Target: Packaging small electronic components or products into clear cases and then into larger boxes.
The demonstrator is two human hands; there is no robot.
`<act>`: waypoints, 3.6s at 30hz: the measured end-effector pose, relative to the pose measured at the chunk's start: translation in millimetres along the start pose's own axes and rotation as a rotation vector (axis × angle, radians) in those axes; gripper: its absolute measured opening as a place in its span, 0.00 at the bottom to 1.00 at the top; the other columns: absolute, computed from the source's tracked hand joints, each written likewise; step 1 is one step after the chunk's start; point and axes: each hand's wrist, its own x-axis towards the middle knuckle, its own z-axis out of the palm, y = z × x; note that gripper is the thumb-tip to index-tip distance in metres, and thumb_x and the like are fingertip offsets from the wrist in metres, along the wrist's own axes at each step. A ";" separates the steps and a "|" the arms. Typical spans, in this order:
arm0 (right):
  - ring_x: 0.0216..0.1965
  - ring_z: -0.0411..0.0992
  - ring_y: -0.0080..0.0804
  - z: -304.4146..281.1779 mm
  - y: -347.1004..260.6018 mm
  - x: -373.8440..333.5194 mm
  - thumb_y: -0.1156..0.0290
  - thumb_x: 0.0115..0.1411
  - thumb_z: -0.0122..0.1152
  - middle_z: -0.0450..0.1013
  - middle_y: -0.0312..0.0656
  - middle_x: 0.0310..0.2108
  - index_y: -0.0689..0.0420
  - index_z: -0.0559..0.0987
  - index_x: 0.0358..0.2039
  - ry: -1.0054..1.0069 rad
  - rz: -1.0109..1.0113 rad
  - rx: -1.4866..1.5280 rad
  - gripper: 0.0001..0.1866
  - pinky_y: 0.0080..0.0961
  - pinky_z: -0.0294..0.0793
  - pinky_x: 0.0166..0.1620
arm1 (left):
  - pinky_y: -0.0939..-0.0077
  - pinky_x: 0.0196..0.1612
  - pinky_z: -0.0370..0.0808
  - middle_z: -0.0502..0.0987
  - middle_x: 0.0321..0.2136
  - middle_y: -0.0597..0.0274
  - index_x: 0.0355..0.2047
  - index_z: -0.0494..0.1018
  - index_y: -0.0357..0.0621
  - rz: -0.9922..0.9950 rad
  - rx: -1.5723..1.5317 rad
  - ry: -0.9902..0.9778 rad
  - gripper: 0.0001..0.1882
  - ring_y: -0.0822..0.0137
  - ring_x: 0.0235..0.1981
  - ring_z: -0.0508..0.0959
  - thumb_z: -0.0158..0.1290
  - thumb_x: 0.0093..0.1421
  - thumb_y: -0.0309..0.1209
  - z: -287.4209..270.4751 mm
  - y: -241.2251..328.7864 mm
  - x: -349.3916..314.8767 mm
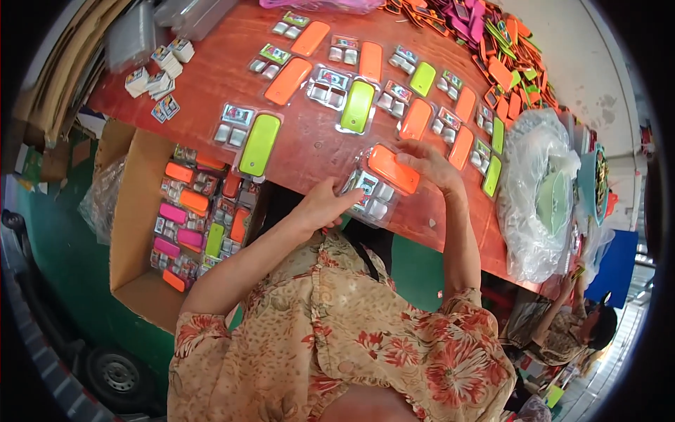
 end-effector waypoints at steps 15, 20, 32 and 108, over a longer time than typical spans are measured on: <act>0.31 0.68 0.26 28.6 12.6 -19.2 0.64 0.50 0.57 0.70 0.46 0.30 0.64 0.68 0.43 0.453 -0.131 -0.068 0.22 0.22 0.68 0.33 | 0.69 0.50 0.62 0.64 0.46 0.40 0.51 0.54 0.30 0.221 0.471 0.182 0.43 0.53 0.49 0.66 0.56 0.40 0.44 -3.7 56.4 58.4; 0.28 0.67 0.23 49.8 36.6 -56.5 0.68 0.56 0.50 0.68 0.41 0.31 0.63 0.63 0.46 0.733 -0.169 0.102 0.19 0.19 0.68 0.29 | 0.70 0.51 0.61 0.61 0.49 0.41 0.52 0.53 0.30 0.239 0.391 0.180 0.43 0.55 0.51 0.63 0.57 0.39 0.41 -5.6 51.4 59.2; 0.34 0.66 0.21 64.8 29.5 -44.4 0.70 0.57 0.49 0.67 0.40 0.38 0.61 0.61 0.48 0.508 -0.068 0.463 0.20 0.17 0.69 0.34 | 0.70 0.45 0.65 0.64 0.44 0.42 0.48 0.54 0.31 0.330 0.172 0.301 0.40 0.58 0.46 0.67 0.60 0.38 0.37 11.7 29.9 43.2; 0.30 0.68 0.35 343.0 -118.5 91.8 0.76 0.50 0.55 0.68 0.45 0.32 0.60 0.67 0.45 -0.780 -0.634 -0.439 0.19 0.25 0.69 0.34 | 0.61 0.49 0.65 0.69 0.43 0.62 0.48 0.59 0.45 0.177 -1.404 0.855 0.29 0.65 0.44 0.69 0.57 0.46 0.27 -219.9 -388.6 -56.8</act>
